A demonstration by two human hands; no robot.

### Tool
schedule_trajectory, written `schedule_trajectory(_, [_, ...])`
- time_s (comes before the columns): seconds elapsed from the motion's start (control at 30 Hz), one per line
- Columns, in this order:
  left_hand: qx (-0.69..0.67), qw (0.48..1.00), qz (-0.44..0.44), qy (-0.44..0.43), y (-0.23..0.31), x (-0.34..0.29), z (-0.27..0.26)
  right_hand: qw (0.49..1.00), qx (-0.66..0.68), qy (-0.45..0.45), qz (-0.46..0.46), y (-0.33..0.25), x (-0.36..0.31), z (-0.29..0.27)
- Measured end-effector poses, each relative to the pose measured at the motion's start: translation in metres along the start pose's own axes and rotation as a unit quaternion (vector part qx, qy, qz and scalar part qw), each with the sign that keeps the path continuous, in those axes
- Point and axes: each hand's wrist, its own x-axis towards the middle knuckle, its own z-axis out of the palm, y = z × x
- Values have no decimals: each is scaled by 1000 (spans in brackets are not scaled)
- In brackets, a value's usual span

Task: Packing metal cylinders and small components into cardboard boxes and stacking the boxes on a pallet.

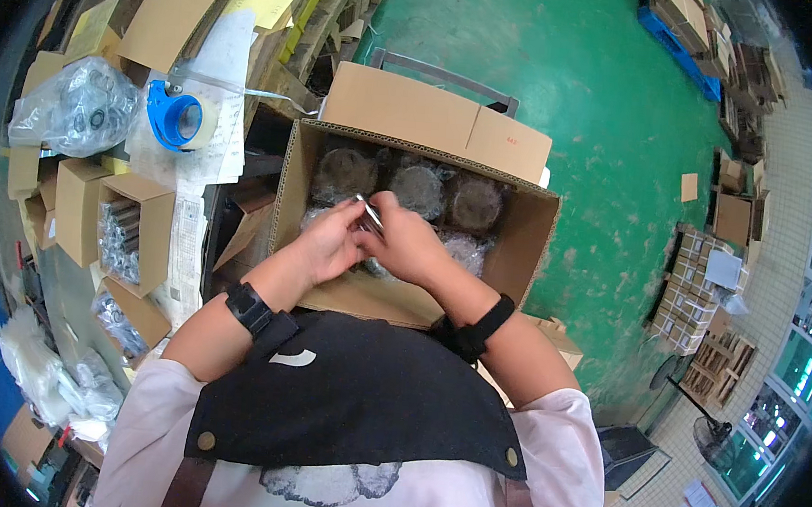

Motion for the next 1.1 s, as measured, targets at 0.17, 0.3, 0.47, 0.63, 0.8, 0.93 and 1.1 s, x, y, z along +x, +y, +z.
schedule_trajectory(0.17, [701,711,-45,35,-1,-10,1,994,87,-33,51,55,-5,-24])
schedule_trajectory(0.3, [901,425,-86,16,2,-14,-1,965,219,-106,100,31,4,-35])
schedule_trajectory(0.47, [909,405,-101,11,-8,-11,-8,980,-193,-4,-47,45,26,20])
schedule_trajectory(0.63, [914,391,-101,-24,-8,-12,-5,920,-387,-41,-55,12,33,57])
schedule_trajectory(0.8, [826,534,91,-154,25,-76,3,975,-211,-54,-54,14,15,-7])
schedule_trajectory(0.93, [690,687,142,-180,54,-137,-1,978,-150,-140,-37,57,5,-51])
schedule_trajectory(1.1, [586,785,201,2,32,-171,-37,855,-465,-218,-72,65,9,-2])
